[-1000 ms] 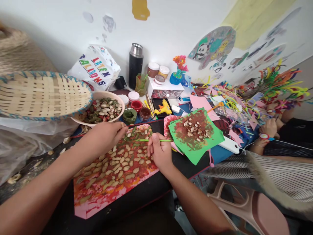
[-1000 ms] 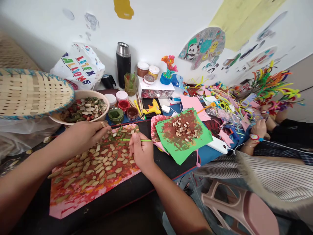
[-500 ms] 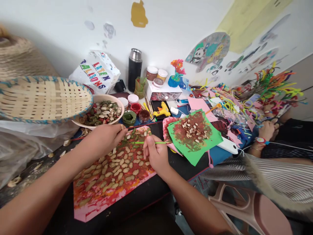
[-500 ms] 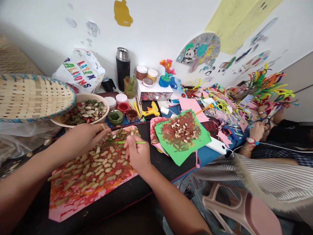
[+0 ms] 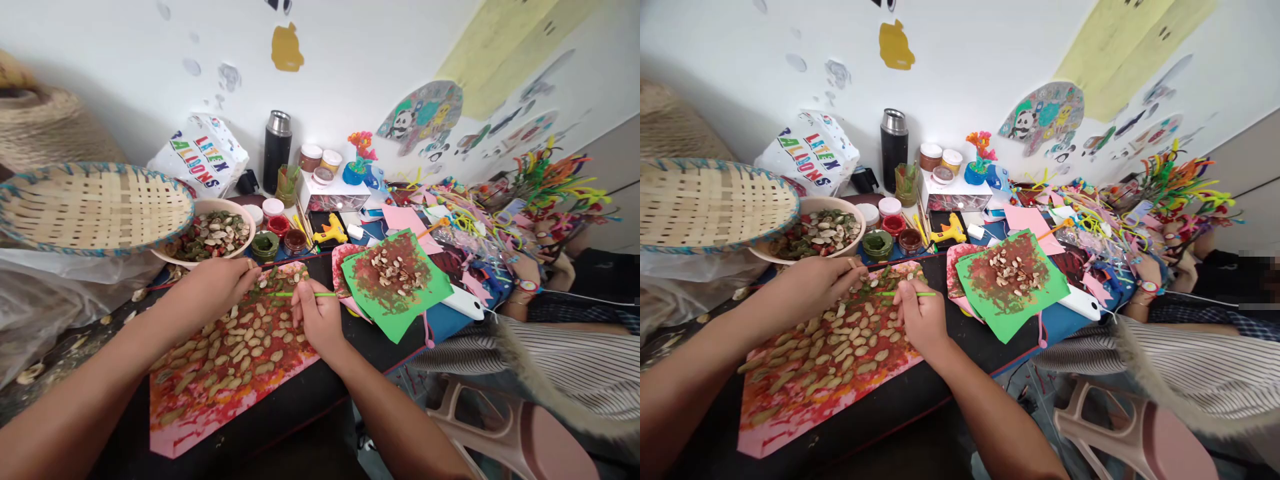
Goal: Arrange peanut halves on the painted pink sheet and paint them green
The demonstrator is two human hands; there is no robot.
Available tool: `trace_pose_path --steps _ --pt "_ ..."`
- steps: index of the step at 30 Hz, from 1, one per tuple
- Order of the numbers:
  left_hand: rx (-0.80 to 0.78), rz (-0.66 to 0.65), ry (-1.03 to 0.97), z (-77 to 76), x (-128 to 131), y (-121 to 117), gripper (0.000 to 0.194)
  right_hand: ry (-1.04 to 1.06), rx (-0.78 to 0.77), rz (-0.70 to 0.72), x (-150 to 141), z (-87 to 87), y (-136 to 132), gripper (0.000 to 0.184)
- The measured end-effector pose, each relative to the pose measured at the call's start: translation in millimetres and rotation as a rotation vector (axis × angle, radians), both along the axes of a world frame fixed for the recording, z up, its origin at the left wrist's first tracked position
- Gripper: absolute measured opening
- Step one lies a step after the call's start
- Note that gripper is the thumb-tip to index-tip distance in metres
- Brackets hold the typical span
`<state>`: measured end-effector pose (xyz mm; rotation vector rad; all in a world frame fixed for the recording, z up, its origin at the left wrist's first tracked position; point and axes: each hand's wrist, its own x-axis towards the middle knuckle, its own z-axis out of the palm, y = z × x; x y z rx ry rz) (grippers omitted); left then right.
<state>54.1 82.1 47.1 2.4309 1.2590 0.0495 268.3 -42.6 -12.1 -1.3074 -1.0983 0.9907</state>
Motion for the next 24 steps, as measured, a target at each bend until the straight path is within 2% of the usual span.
trace_pose_path --steps 3,7,15,18,24 --pt "-0.021 -0.012 0.045 1.4 0 0 0.054 0.031 -0.02 -0.037 4 -1.0 -2 0.081" --pt "-0.061 -0.037 -0.01 5.7 -4 1 0.053 0.036 -0.034 -0.053 9 0.7 -7 0.081" --pt "-0.033 0.04 0.045 35.0 -25 1 0.053 0.094 -0.039 -0.071 8 4.4 -10 0.082" --pt "-0.043 0.003 0.085 30.7 -23 1 0.052 0.096 -0.031 -0.065 4 6.3 -7 0.081" --pt "-0.055 -0.034 0.131 5.8 -19 8 0.047 0.081 -0.011 -0.035 -6 8.0 3 0.081"
